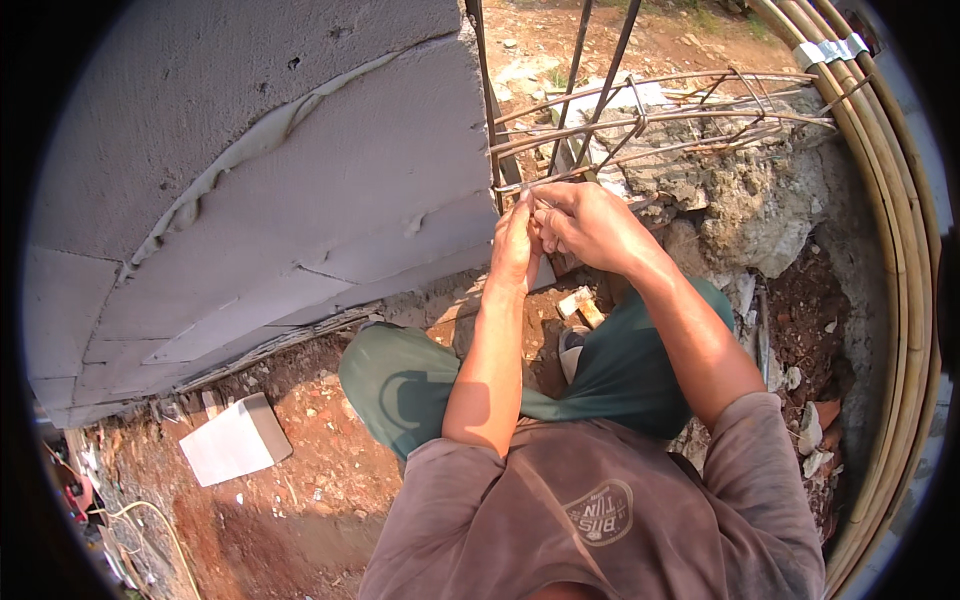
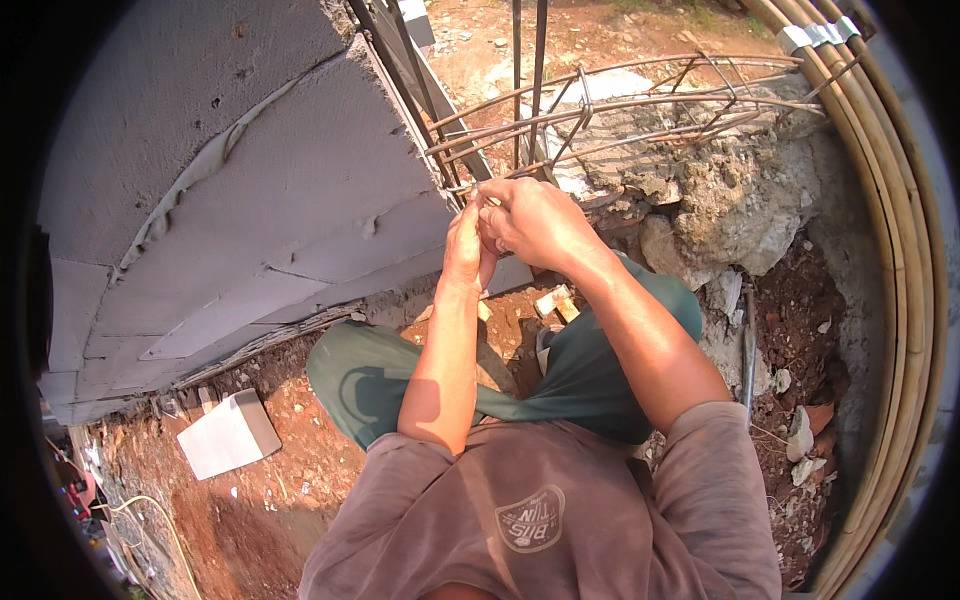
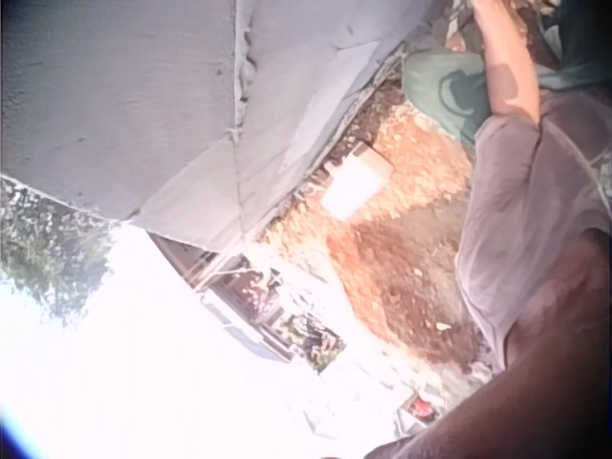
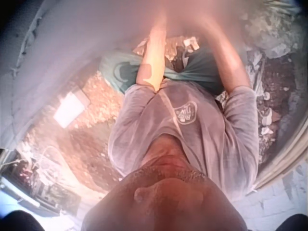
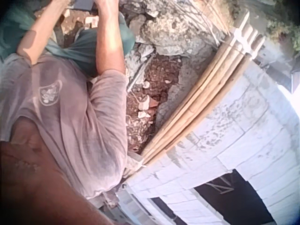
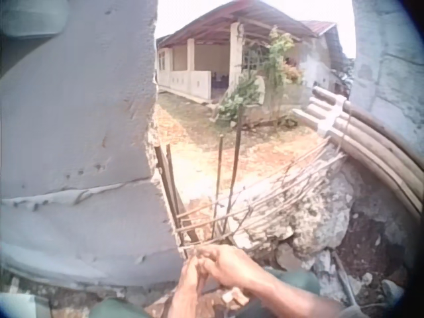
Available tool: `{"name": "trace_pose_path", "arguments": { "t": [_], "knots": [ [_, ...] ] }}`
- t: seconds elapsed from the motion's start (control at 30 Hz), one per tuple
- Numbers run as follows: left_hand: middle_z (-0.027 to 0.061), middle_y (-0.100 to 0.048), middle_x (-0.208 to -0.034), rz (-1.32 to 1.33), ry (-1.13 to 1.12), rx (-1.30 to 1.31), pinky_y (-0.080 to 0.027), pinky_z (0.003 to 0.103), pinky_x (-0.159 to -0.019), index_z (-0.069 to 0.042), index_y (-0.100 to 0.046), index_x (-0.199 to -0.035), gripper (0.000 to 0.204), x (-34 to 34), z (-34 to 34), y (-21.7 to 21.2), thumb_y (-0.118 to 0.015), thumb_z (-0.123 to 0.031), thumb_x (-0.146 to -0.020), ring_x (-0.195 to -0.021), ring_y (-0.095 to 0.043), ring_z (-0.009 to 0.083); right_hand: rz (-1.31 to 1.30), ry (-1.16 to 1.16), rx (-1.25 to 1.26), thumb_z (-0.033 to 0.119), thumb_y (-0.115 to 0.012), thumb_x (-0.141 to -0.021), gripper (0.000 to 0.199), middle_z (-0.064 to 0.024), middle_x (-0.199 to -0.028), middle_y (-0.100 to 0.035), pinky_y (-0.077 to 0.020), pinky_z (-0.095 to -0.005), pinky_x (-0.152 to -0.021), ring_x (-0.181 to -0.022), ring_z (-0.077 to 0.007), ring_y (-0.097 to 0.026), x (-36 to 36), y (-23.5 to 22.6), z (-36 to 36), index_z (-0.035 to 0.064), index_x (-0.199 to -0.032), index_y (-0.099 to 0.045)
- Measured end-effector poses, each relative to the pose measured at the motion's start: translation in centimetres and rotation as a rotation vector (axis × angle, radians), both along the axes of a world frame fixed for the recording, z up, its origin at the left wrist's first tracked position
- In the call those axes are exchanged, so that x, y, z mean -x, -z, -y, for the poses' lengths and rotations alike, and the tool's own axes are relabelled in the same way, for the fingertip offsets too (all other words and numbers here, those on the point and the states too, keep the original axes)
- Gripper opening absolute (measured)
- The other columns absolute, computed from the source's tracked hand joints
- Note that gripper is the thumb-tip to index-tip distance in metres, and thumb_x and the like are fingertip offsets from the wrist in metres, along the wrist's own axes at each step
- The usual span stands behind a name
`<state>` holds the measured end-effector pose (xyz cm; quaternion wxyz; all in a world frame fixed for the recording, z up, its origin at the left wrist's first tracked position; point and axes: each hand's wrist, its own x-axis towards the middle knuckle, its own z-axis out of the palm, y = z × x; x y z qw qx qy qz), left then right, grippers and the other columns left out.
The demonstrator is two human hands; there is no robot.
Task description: The person uses a hammer to adjust and secure metal rebar rods into a concrete structure. They then squat and tie the rebar together with wire, using a hammer to tighten the connections.
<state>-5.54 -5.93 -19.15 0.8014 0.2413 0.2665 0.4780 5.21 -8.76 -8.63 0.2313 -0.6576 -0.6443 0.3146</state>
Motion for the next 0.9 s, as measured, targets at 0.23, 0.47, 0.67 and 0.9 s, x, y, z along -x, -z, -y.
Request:
{"name": "trace_pose_path", "arguments": {
  "t": [0.23,0.47,0.67,0.9],
  "knots": [
    [-0.0028,-0.046,-0.056,-0.367,-0.134,0.163,-0.028,0.021,-0.037,-0.007,-0.058,-0.072,0.021,-0.1,-0.5,-2.1,-0.057,-0.018,-0.09,-0.047,-0.042,0.0046,0.503,0.05,-0.222,0.017,-0.057,-0.084,0.025,-0.0194,-0.067,-0.062,-0.0481,-0.0458,-0.057,-0.063,-0.0365,-0.061,-0.4,3.1,1.9,0.0121,-0.107,-0.068],
    [-0.0022,-0.048,-0.056,-0.464,-0.154,0.117,-0.029,0.021,-0.038,-0.005,-0.058,-0.074,0.022,0.1,-0.6,-2.6,-0.059,-0.021,-0.089,-0.042,-0.04,0.0053,0.352,0.02,-0.122,0.024,-0.059,-0.083,0.027,-0.0194,-0.076,-0.065,-0.0488,-0.0475,-0.068,-0.075,-0.0377,-0.062,-0.3,2.2,2.1,0.0079,-0.103,-0.067],
    [0.0006,-0.05,-0.055,-0.52,-0.094,0.033,-0.034,0.021,-0.04,-0.005,-0.057,-0.075,0.037,1.5,-0.4,-1.5,-0.054,-0.037,-0.093,-0.042,-0.042,0.0064,0.268,-0.047,-0.093,0.027,-0.059,-0.085,0.029,-0.0181,-0.082,-0.065,-0.0481,-0.0458,-0.069,-0.08,-0.0361,-0.062,-0.9,-2.6,2.4,0.0057,-0.103,-0.067],
    [0.0014,-0.054,-0.061,-0.672,-0.163,-0.175,-0.038,0.02,-0.044,-0.002,-0.057,-0.079,0.032,2.7,1.6,-1.5,-0.053,-0.029,-0.096,-0.047,-0.046,0.0056,-0.077,0.245,-0.457,0.021,-0.062,-0.085,0.021,-0.0147,-0.089,-0.066,-0.0494,-0.038,-0.07,-0.081,-0.0308,-0.064,-5.6,-3.2,3.5,0.0024,-0.094,-0.067]
  ]
}}
